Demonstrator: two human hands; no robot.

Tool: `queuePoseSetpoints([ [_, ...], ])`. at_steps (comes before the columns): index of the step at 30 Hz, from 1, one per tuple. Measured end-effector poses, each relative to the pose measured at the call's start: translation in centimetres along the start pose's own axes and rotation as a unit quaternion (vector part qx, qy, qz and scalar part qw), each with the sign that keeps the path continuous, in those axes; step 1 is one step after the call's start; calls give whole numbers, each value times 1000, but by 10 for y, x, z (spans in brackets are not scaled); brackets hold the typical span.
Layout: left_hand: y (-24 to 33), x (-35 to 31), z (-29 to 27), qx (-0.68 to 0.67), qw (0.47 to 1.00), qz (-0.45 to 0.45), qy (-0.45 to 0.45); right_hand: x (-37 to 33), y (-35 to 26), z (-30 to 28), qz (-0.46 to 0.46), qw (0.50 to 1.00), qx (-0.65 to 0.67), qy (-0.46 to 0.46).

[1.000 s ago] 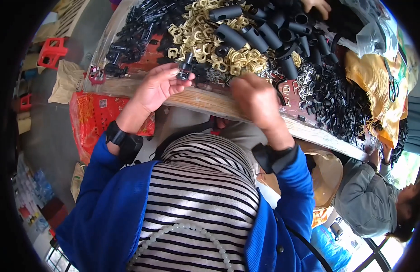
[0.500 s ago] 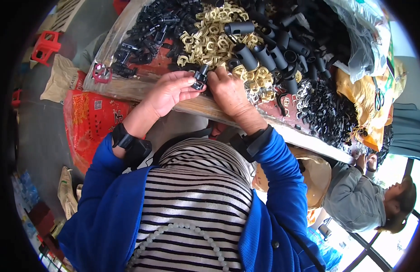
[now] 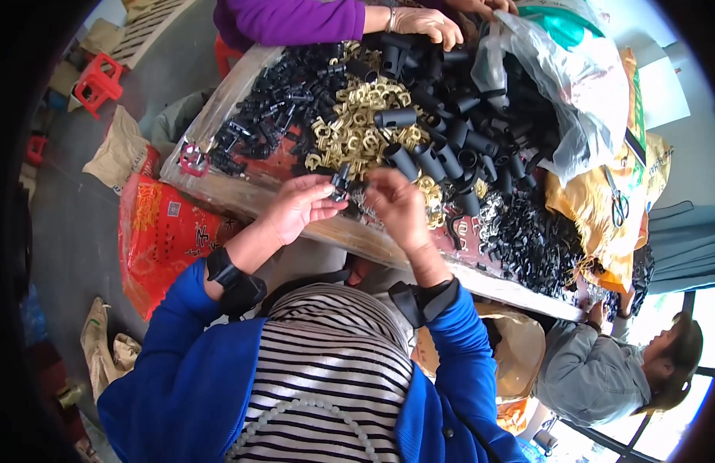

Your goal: The person assembles components by hand, picking up a black plastic housing, inserting a metal clip and a tan plastic piece, and then sliding the assembly into a larger black sleeve. The completed units are placed onto the table among piles of parts.

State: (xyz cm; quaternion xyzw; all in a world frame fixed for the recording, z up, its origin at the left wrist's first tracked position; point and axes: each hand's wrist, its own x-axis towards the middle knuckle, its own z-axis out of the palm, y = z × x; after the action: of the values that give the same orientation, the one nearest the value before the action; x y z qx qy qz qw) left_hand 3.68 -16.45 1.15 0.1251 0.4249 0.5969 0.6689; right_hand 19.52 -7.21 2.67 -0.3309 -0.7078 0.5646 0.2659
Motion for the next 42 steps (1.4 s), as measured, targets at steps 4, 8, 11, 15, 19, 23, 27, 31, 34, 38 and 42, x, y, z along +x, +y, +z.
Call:
queuePoseSetpoints([
  [4,6,1,26,22,999,27,-42,-8,-17,-19,14,966,257,-13],
  [8,7,4,47,51,997,21,-57,-14,-18,-29,41,927,371,-27],
  [11,6,8,57,63,995,23,-73,-16,-17,-34,49,926,373,-21],
  [15,-1,18,64,75,995,21,-65,-18,-17,-38,28,943,331,1],
  [19,-8,22,72,80,993,49,-76,-22,-16,-37,-40,969,239,41],
  [23,-17,22,77,71,994,50,-69,-30,-13,-39,-71,995,-14,74],
  [27,-17,15,80,57,995,43,-71,-37,-16,-36,-125,983,-92,100],
  [31,-13,12,78,30,996,24,-82,-44,-16,-34,-93,983,117,107],
  [34,-14,11,75,25,996,16,-81,-47,-15,-37,-71,980,143,116],
  [38,-16,15,70,20,996,4,-88,-50,-4,-48,-51,983,133,119],
  [42,-12,20,55,30,996,10,-86,-60,19,-62,-28,988,83,128],
])
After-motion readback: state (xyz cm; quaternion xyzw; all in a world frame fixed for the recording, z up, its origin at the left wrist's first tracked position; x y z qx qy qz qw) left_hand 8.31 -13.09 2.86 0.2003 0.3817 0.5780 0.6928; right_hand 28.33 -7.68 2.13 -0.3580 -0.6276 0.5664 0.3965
